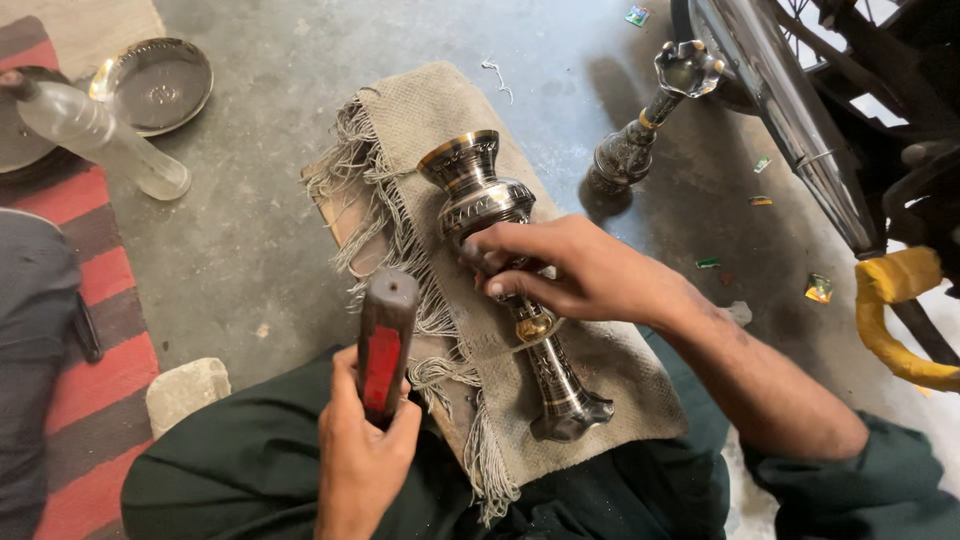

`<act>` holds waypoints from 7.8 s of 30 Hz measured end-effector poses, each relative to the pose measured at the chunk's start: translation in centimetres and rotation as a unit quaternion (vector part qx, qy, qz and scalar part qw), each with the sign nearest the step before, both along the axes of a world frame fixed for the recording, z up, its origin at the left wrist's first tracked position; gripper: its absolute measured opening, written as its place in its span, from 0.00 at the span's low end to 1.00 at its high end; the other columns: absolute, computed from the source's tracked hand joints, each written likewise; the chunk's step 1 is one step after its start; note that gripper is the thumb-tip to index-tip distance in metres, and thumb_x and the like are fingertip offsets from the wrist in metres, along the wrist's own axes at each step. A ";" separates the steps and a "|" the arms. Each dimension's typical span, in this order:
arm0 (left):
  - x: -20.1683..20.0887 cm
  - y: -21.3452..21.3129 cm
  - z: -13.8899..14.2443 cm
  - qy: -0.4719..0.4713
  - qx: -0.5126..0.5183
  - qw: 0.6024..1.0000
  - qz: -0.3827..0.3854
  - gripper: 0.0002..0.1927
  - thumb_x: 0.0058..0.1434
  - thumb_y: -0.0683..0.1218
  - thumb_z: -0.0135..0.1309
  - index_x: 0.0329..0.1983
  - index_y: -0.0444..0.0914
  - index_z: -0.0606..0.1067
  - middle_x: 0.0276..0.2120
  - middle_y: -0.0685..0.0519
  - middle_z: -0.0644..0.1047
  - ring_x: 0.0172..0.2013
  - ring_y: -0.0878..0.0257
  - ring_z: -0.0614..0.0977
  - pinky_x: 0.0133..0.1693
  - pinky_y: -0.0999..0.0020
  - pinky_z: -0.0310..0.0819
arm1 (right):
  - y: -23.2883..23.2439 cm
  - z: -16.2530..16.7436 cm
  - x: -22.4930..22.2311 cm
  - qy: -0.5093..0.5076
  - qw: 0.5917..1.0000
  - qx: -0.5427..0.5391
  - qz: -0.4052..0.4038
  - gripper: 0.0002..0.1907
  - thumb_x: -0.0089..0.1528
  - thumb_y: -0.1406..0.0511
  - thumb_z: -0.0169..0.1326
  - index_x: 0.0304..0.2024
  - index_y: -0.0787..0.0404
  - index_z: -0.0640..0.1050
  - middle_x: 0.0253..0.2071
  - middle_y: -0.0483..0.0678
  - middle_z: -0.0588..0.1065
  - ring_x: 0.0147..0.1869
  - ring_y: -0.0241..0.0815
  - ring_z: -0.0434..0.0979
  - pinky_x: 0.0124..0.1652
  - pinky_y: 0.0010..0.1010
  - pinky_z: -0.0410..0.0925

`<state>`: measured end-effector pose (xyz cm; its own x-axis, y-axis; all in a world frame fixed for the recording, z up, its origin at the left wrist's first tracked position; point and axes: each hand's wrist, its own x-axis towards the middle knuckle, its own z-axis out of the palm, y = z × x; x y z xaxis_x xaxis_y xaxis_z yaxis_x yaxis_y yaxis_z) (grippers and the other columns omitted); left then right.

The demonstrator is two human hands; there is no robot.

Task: The person sits on the floor with an engraved metal vase laid on a cloth-covered board. They hold a punch against the vase's surface with one hand and repeatedly strike it with a hammer using the other hand, repositioning the punch along the vase body to work the decorated surface.

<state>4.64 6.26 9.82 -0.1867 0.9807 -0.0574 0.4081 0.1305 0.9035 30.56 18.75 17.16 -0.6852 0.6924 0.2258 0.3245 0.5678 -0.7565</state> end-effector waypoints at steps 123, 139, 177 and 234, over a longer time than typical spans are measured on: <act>-0.8 7.8 9.4 0.255 0.264 0.922 -0.125 0.39 0.52 0.34 0.58 0.68 0.45 0.64 0.52 0.44 0.76 0.53 0.43 0.78 0.51 0.50 0.73 | -0.1 -1.8 0.2 0.056 0.992 0.058 -0.094 0.20 0.61 0.67 0.65 0.55 0.60 0.79 0.38 0.48 0.83 0.41 0.37 0.86 0.42 0.29 0.77; -0.9 8.1 9.1 0.385 0.236 0.884 -0.124 0.35 0.52 0.35 0.60 0.64 0.46 0.68 0.41 0.47 0.77 0.47 0.45 0.80 0.52 0.48 0.71 | 0.1 -1.5 0.3 0.033 0.996 0.021 -0.086 0.13 0.62 0.66 0.64 0.49 0.60 0.81 0.36 0.45 0.84 0.40 0.34 0.86 0.40 0.28 0.76; -2.2 7.4 8.5 0.325 0.246 0.907 -0.105 0.37 0.51 0.34 0.60 0.67 0.43 0.69 0.43 0.43 0.76 0.45 0.43 0.80 0.46 0.50 0.73 | 1.3 -3.4 1.0 0.143 0.987 -0.055 -0.044 0.18 0.64 0.67 0.61 0.57 0.62 0.79 0.38 0.51 0.80 0.45 0.40 0.85 0.46 0.31 0.77; 0.0 9.0 12.2 0.271 0.203 0.928 -0.153 0.42 0.51 0.38 0.60 0.71 0.49 0.63 0.52 0.50 0.74 0.47 0.50 0.79 0.46 0.56 0.73 | 2.1 -3.7 1.0 0.152 0.987 -0.017 -0.044 0.16 0.60 0.68 0.65 0.51 0.62 0.80 0.39 0.46 0.84 0.42 0.34 0.85 0.43 0.27 0.78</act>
<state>4.66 15.30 22.02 0.2101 0.9132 0.3491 0.7798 -0.3719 0.5036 31.53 20.87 13.44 -0.5265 0.7564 0.3881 0.1259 0.5208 -0.8443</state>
